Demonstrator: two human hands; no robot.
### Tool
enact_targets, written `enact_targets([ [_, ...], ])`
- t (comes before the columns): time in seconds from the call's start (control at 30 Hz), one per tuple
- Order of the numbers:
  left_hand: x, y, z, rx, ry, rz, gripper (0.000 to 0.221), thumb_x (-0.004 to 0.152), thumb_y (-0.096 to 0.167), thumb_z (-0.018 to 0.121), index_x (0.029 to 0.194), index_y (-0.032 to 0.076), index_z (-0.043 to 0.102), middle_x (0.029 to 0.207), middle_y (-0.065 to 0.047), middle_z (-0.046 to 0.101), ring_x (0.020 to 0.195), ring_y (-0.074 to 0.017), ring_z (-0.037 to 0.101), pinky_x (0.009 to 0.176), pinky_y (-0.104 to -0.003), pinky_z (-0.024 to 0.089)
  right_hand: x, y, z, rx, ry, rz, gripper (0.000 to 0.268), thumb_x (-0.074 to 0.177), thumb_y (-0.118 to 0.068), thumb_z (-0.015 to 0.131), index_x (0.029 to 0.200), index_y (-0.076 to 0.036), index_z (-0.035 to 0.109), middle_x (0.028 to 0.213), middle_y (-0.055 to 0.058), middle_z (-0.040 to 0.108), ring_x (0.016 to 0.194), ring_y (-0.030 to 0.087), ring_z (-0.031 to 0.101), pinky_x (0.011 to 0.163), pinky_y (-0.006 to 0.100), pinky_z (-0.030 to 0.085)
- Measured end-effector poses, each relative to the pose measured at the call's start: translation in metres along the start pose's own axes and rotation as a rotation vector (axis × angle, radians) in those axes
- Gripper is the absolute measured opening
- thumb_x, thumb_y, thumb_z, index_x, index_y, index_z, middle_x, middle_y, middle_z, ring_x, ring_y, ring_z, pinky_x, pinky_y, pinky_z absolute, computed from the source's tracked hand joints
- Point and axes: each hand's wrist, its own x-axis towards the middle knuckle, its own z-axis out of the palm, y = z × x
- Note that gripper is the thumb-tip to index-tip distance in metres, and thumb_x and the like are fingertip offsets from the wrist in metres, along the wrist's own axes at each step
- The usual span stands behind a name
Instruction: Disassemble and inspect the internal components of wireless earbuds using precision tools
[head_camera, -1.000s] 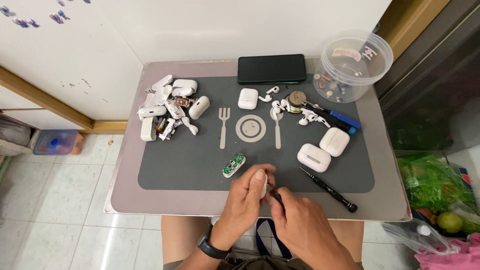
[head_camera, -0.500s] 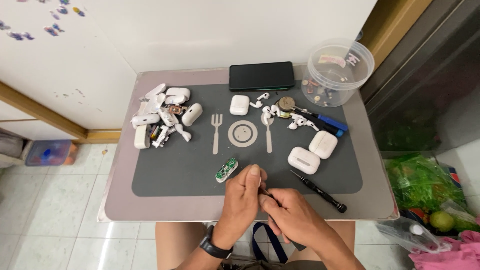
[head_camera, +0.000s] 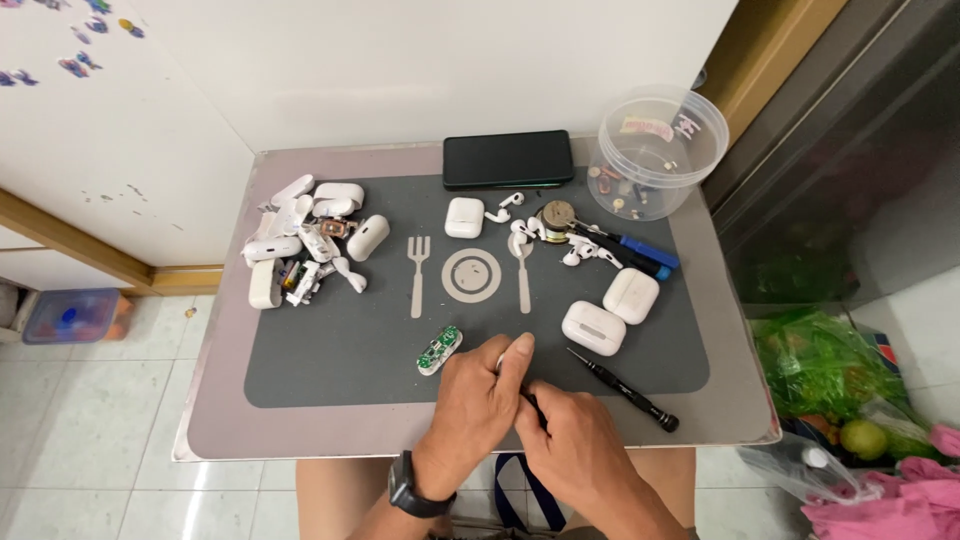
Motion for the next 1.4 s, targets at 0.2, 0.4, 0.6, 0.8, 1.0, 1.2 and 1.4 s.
enact_targets([
  [0.2,0.003,0.035,-0.032,-0.34,-0.306,-0.156,0.077,0.098,0.061,0.015,0.095,0.009,0.071,0.068,-0.003,0.055,0.066,-0.0155,0.05,0.066,-0.03,0.04,0.002,-0.006,-0.017,0.102,-0.048,0.102,0.05,0.098,-0.04,0.063,0.062,-0.01,0.045,0.05,0.008,0.054,0.05,0.02,0.044,0.056,0.044,0.036],
  [0.4,0.003,0.01,-0.028,-0.665,-0.42,-0.165,0.081,0.098,0.066,0.014,0.106,0.005,0.067,0.07,-0.002,0.048,0.056,-0.0102,0.033,0.051,-0.025,0.026,0.002,-0.008,-0.014,0.074,-0.063,0.129,0.052,0.101,-0.043,0.059,0.066,-0.01,0.039,0.052,0.003,0.042,0.055,0.019,0.035,0.056,0.04,0.033],
  [0.6,-0.004,0.014,-0.012,-0.362,-0.136,-0.123,0.042,0.098,0.045,0.049,0.096,0.01,0.071,0.08,0.001,0.062,0.071,-0.01,0.052,0.061,-0.027,0.042,0.004,0.002,-0.002,0.01,-0.022,0.073,0.043,0.099,-0.042,0.055,0.069,-0.011,0.048,0.057,0.01,0.056,0.062,0.033,0.049,0.061,0.047,0.037],
  [0.8,-0.01,0.002,0.007,0.05,0.212,0.139,0.025,0.098,0.036,0.065,0.086,0.015,0.066,0.062,0.0,0.059,0.054,-0.0153,0.048,0.054,-0.032,0.042,0.002,0.007,0.003,-0.116,0.005,-0.008,0.035,0.097,-0.039,0.053,0.073,-0.014,0.055,0.064,0.014,0.068,0.066,0.045,0.062,0.062,0.056,0.042],
  [1.0,-0.003,-0.002,0.007,-0.138,0.123,0.068,0.05,0.104,0.031,0.061,0.063,0.013,0.04,0.056,0.004,0.036,0.056,-0.0102,0.032,0.051,-0.032,0.031,-0.001,-0.035,-0.045,0.398,-0.327,0.264,0.04,0.101,-0.03,0.053,0.069,-0.006,0.048,0.047,0.009,0.054,0.041,0.018,0.046,0.048,0.035,0.039],
  [1.2,0.004,0.005,-0.005,-0.348,-0.031,-0.151,0.05,0.102,0.035,0.062,0.06,0.012,0.05,0.052,0.004,0.042,0.052,-0.0081,0.039,0.051,-0.029,0.034,-0.001,-0.035,-0.039,0.831,-0.399,0.342,0.039,0.1,-0.027,0.054,0.077,0.003,0.062,0.045,0.016,0.055,0.031,0.02,0.039,0.033,0.03,0.036],
  [1.4,0.006,0.007,-0.01,-0.61,-0.103,-0.24,0.049,0.1,0.036,0.062,0.062,0.005,0.057,0.041,-0.006,0.045,0.027,-0.0202,0.052,0.028,-0.026,0.027,0.002,-0.019,-0.014,1.098,-0.388,0.173,0.038,0.101,-0.022,0.054,0.073,0.004,0.061,0.04,0.018,0.051,0.027,0.021,0.038,0.037,0.032,0.035],
])
